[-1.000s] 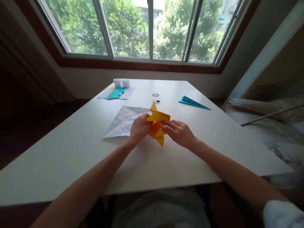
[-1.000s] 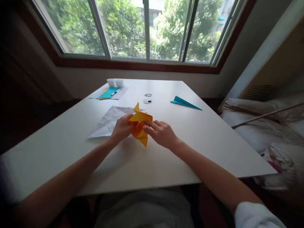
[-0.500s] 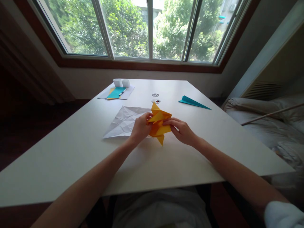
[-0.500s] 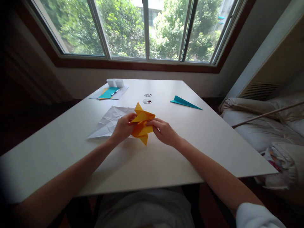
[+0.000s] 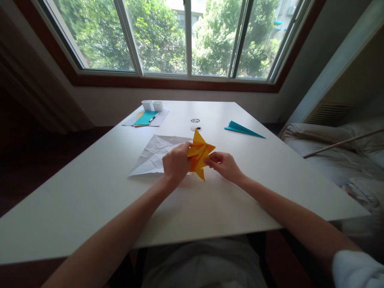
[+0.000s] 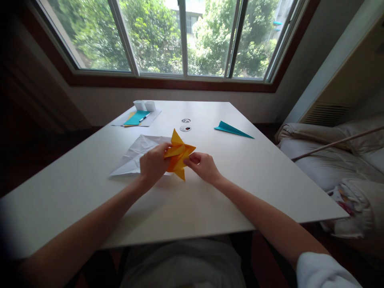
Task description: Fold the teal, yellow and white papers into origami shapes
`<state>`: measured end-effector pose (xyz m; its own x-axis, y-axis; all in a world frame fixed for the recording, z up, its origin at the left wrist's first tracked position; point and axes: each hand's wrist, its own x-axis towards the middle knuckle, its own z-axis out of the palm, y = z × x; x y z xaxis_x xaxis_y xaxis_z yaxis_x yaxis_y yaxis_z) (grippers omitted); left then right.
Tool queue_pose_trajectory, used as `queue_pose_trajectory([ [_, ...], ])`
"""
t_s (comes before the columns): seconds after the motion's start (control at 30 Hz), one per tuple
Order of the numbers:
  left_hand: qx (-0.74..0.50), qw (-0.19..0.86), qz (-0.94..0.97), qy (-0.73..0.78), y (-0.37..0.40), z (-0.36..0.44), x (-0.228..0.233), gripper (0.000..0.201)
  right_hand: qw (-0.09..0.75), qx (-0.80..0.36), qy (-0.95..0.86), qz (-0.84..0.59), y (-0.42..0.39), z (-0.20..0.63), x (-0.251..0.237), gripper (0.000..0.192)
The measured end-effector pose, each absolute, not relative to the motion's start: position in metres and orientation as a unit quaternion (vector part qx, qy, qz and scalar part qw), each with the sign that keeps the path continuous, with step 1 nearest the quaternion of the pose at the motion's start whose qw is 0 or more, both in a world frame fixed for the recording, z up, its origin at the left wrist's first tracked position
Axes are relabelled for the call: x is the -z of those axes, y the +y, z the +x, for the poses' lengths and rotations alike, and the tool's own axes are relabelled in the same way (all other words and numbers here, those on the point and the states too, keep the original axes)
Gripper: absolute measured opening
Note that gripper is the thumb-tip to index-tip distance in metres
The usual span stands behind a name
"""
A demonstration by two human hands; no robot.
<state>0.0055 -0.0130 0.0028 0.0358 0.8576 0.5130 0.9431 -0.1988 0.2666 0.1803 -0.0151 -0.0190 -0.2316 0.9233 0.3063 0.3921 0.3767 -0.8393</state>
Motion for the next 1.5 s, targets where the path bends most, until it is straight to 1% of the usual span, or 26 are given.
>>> queue_pose_trajectory([
  [0.1, 0.298, 0.043, -0.700, -0.647, -0.009, 0.005, 0.000, 0.025, 0.428, -0.365, -0.717, -0.411, -0.017, 0.178, 0.020, 0.026],
  [0.27, 0.328, -0.055, -0.667, -0.667, 0.004, -0.001, 0.008, 0.023, 0.387, -0.376, -0.754, -0.375, -0.023, 0.179, 0.015, 0.022],
  [0.4, 0.384, -0.122, -0.647, -0.647, 0.014, -0.007, 0.015, 0.024, 0.373, -0.370, -0.759, -0.384, -0.022, 0.185, 0.012, 0.022],
  [0.53, 0.440, -0.170, -0.612, -0.635, 0.018, -0.010, 0.021, 0.032, 0.374, -0.403, -0.714, -0.434, -0.013, 0.191, 0.014, 0.022],
  [0.6, 0.443, -0.153, -0.613, -0.636, 0.016, -0.010, 0.020, 0.032, 0.351, -0.441, -0.686, -0.460, -0.010, 0.193, 0.016, 0.019],
  [0.67, 0.429, -0.110, -0.630, -0.638, 0.011, -0.007, 0.016, 0.025, 0.326, -0.475, -0.666, -0.475, -0.008, 0.193, 0.017, 0.016],
  [0.73, 0.404, -0.068, -0.655, -0.634, 0.004, -0.003, 0.010, 0.020, 0.321, -0.483, -0.656, -0.484, -0.007, 0.192, 0.016, 0.019],
  [0.8, 0.382, -0.035, -0.685, -0.619, -0.003, 0.001, 0.006, 0.019, 0.344, -0.468, -0.649, -0.492, -0.007, 0.191, 0.016, 0.030],
  [0.9, 0.352, -0.004, -0.732, -0.583, -0.010, 0.005, 0.002, 0.021, 0.414, -0.441, -0.637, -0.478, -0.006, 0.192, 0.014, 0.043],
  [1.0, 0.330, 0.037, -0.766, -0.551, -0.014, 0.006, 0.000, 0.017, 0.476, -0.407, -0.633, -0.455, -0.005, 0.194, 0.013, 0.042],
  [1.1, 0.332, 0.079, -0.780, -0.525, -0.015, 0.005, -0.001, 0.012, 0.497, -0.360, -0.639, -0.464, -0.004, 0.195, 0.013, 0.040],
  [1.2, 0.340, 0.080, -0.790, -0.504, -0.014, 0.003, -0.003, 0.020, 0.501, -0.329, -0.638, -0.484, -0.004, 0.196, 0.012, 0.039],
  [1.3, 0.364, 0.035, -0.801, -0.474, -0.011, 0.003, -0.003, 0.023, 0.515, -0.301, -0.632, -0.495, -0.003, 0.198, 0.012, 0.041],
  [1.37, 0.397, -0.020, -0.791, -0.464, -0.008, 0.004, -0.002, 0.023, 0.516, -0.305, -0.633, -0.490, -0.003, 0.200, 0.012, 0.037],
  [1.43, 0.437, -0.116, -0.765, -0.459, -0.005, 0.004, 0.000, 0.024, 0.504, -0.320, -0.638, -0.486, -0.002, 0.202, 0.012, 0.029],
  [1.5, 0.472, -0.243, -0.721, -0.445, -0.002, 0.004, 0.003, 0.029, 0.487, -0.332, -0.642, -0.490, -0.001, 0.205, 0.013, 0.025],
])
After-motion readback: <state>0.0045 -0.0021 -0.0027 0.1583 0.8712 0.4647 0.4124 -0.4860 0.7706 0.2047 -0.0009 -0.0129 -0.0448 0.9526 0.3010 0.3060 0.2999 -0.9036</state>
